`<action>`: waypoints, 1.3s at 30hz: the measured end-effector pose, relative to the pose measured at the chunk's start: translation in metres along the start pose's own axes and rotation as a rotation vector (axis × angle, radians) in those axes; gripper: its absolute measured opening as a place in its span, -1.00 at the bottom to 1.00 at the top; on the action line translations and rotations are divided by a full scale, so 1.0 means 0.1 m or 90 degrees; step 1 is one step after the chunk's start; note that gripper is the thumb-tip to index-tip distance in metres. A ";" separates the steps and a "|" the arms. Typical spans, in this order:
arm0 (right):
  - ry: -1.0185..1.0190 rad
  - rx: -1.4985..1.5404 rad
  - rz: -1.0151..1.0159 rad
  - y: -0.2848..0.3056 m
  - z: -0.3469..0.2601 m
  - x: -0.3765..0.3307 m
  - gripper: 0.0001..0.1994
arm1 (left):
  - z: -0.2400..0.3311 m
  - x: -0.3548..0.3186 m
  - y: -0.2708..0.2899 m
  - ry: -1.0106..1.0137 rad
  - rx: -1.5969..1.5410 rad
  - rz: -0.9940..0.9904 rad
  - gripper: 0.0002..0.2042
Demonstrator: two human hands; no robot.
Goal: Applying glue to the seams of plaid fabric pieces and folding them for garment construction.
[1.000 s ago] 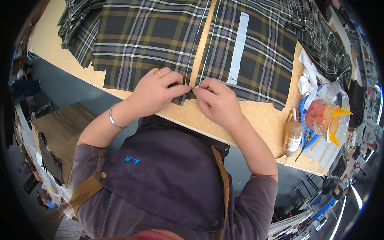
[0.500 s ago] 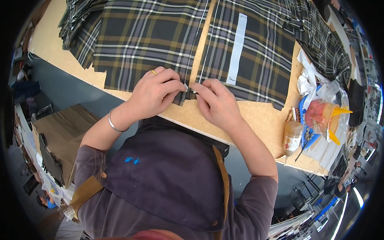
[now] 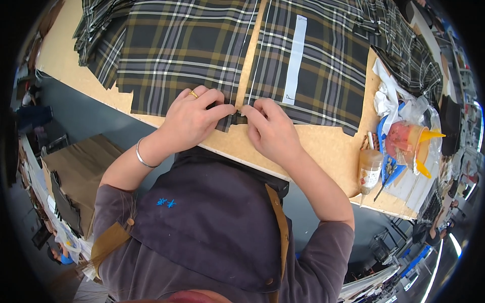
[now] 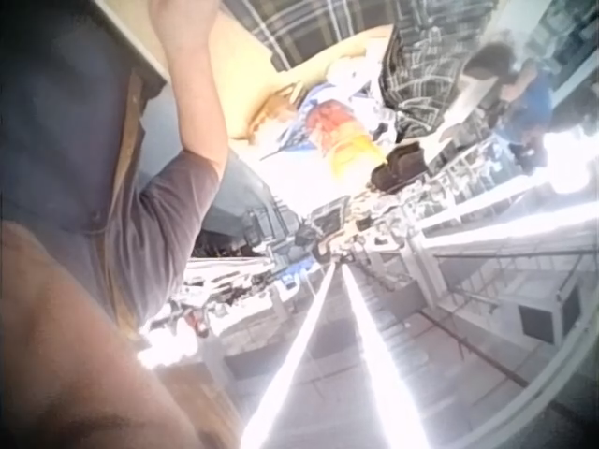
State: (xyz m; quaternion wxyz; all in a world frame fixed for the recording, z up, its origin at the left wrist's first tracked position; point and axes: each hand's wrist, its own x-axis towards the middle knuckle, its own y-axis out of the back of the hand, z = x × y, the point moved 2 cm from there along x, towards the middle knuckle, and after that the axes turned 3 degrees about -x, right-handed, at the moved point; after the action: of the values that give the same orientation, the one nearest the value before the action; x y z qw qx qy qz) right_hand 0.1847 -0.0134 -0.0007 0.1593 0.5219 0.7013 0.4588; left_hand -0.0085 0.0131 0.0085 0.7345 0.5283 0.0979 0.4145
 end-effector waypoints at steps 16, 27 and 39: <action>0.012 0.024 0.009 0.08 -0.02 -0.02 -0.82 | 0.02 -0.10 0.12 0.003 -0.019 0.068 -0.71; -0.116 -0.014 0.196 0.79 -0.06 -0.17 -0.83 | 0.23 -0.23 -0.08 0.435 -0.886 0.109 -0.52; -0.666 -0.469 0.012 1.93 0.54 -1.51 -0.43 | 0.23 -0.06 -0.35 0.457 -0.973 0.273 -0.77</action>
State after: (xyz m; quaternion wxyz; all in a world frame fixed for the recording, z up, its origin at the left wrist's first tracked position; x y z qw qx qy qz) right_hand 0.3970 -0.1138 0.0886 0.6456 0.5939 0.3228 0.3554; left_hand 0.0192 -0.0105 -0.0134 0.7188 -0.2651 -0.0828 0.6374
